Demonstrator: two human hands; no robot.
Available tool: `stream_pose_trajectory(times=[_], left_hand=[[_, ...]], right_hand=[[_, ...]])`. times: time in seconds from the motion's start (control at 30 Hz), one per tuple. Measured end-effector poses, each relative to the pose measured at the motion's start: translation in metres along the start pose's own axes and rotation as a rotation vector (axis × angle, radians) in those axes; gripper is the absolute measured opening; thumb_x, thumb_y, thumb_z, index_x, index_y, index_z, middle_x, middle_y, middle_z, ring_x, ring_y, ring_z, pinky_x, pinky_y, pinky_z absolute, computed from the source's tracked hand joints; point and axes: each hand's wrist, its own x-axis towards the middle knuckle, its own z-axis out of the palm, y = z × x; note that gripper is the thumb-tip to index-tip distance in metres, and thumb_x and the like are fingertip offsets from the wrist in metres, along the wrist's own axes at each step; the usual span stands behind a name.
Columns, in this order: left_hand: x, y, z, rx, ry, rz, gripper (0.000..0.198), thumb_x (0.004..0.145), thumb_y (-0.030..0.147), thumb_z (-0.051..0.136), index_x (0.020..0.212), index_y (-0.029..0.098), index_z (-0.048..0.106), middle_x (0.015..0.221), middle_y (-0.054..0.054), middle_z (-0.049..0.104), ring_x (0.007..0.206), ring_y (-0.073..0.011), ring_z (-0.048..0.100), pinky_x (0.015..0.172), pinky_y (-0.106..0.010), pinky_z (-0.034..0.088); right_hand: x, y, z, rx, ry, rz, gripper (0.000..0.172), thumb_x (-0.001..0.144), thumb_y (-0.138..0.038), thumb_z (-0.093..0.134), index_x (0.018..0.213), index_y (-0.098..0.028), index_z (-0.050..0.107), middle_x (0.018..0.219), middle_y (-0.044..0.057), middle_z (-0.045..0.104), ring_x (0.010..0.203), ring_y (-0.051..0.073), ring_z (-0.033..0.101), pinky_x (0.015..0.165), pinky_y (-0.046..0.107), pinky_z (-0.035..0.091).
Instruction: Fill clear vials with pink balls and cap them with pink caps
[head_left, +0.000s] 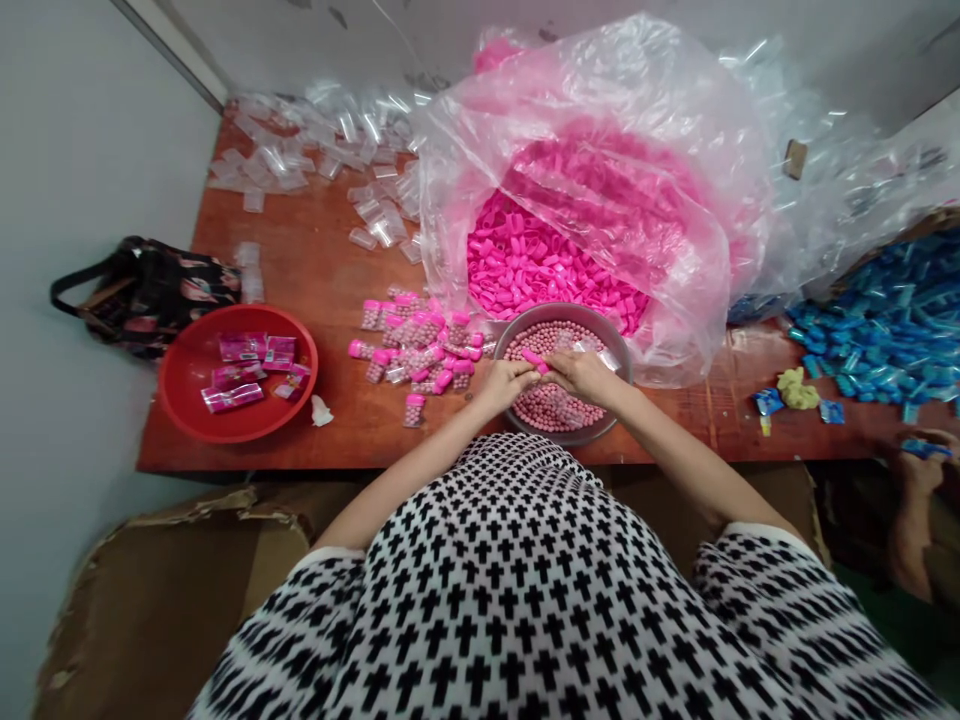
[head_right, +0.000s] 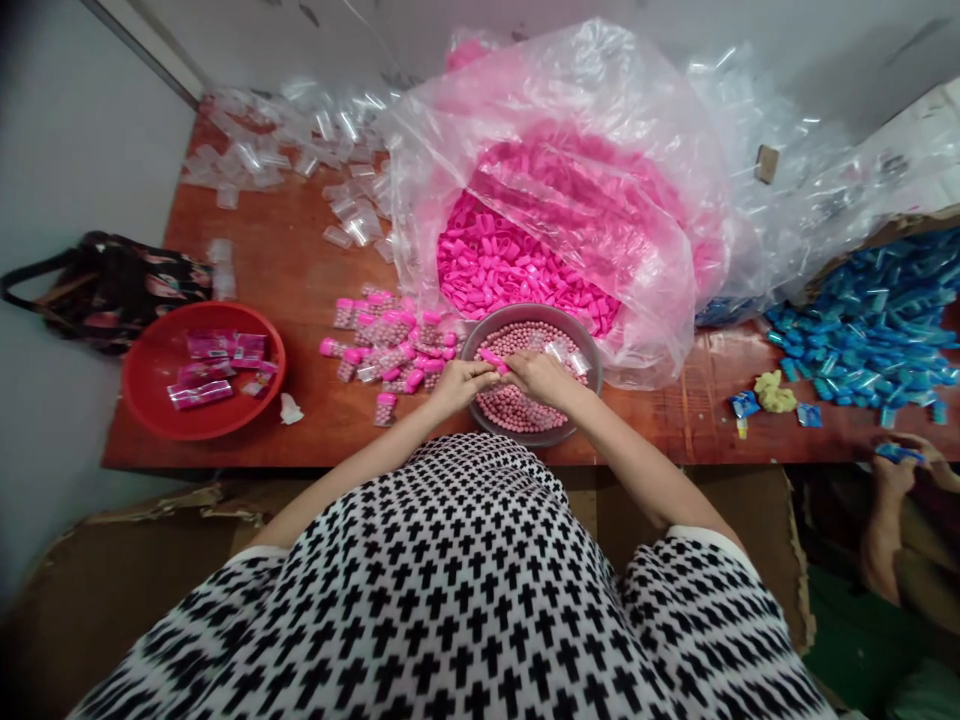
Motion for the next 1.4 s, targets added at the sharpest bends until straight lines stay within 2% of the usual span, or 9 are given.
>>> stream_pose_trajectory(times=[0.07,0.13,0.2,0.27,0.43,0.63,0.8,1.07,1.4], left_hand=[[0.0,0.002,-0.001,0.001,-0.068,0.005,0.015,0.066,0.03,0.067,0.064,0.015,0.071,0.054,0.003,0.059,0.054,-0.011,0.048,0.054,-0.021,0.035],[0.0,0.002,-0.001,-0.002,-0.136,0.009,0.018,0.066,0.032,0.067,0.063,0.014,0.07,0.054,0.003,0.059,0.053,-0.0106,0.047,0.054,-0.022,0.035],[0.0,0.0,-0.001,-0.017,-0.159,-0.001,0.022,0.065,0.034,0.068,0.058,0.013,0.068,0.05,0.003,0.055,0.05,-0.0096,0.044,0.052,-0.022,0.033],[0.0,-0.003,-0.002,-0.06,-0.132,-0.03,0.024,0.064,0.036,0.069,0.06,0.013,0.069,0.05,0.003,0.055,0.048,-0.0091,0.044,0.05,-0.022,0.033],[0.0,-0.009,-0.001,-0.316,0.063,-0.159,0.038,0.059,0.04,0.073,0.085,0.013,0.072,0.066,0.0,0.066,0.055,-0.0119,0.054,0.057,-0.025,0.044],[0.001,-0.008,0.008,-0.429,0.172,-0.135,0.03,0.06,0.038,0.073,0.079,0.015,0.07,0.067,0.001,0.065,0.06,-0.0111,0.054,0.059,-0.024,0.044],[0.0,-0.006,0.016,-0.453,0.207,-0.09,0.025,0.063,0.036,0.072,0.074,0.014,0.068,0.067,0.001,0.065,0.061,-0.0098,0.053,0.062,-0.023,0.043],[0.005,-0.014,0.011,-0.402,0.233,-0.131,0.019,0.064,0.032,0.07,0.07,0.015,0.069,0.066,0.0,0.066,0.061,-0.0116,0.053,0.062,-0.024,0.042],[0.008,-0.013,0.003,-0.439,0.277,-0.049,0.036,0.067,0.043,0.069,0.09,0.015,0.07,0.09,-0.003,0.07,0.084,-0.016,0.06,0.08,-0.027,0.045]], right_hand=[[0.003,-0.002,-0.011,-0.052,0.013,-0.033,0.044,0.088,-0.038,0.053,0.126,-0.016,0.052,0.12,0.015,0.059,0.104,0.025,0.057,0.078,0.033,0.045],[0.008,-0.002,-0.025,-0.066,0.003,-0.164,0.057,0.085,-0.039,0.058,0.136,-0.021,0.041,0.139,0.012,0.046,0.123,0.027,0.045,0.091,0.038,0.043],[0.013,0.0,-0.036,-0.047,-0.039,-0.301,0.055,0.086,-0.037,0.057,0.136,-0.023,0.041,0.14,0.009,0.046,0.129,0.026,0.04,0.1,0.042,0.038],[0.016,0.003,-0.04,-0.03,-0.047,-0.329,0.047,0.087,-0.037,0.055,0.13,-0.021,0.047,0.133,0.01,0.052,0.124,0.025,0.046,0.101,0.043,0.038],[0.01,0.003,-0.014,0.03,0.101,-0.094,0.042,0.09,-0.042,0.047,0.12,-0.013,0.054,0.11,0.017,0.061,0.106,0.027,0.057,0.091,0.043,0.046],[0.003,-0.019,0.025,0.106,0.231,0.066,0.084,0.077,-0.05,0.062,0.14,-0.009,0.026,0.128,0.024,0.046,0.12,0.035,0.045,0.095,0.052,0.041],[0.009,-0.029,0.032,0.054,0.269,0.221,0.068,0.077,-0.042,0.059,0.132,-0.006,0.038,0.114,0.023,0.055,0.108,0.035,0.052,0.088,0.048,0.044],[0.017,-0.026,0.048,0.018,0.289,0.258,0.06,0.077,-0.039,0.053,0.127,-0.007,0.046,0.104,0.019,0.061,0.095,0.031,0.058,0.081,0.041,0.046],[0.029,-0.035,0.061,0.185,0.308,0.24,0.068,0.08,-0.035,0.054,0.139,-0.009,0.031,0.131,0.018,0.049,0.12,0.028,0.047,0.099,0.041,0.042]])
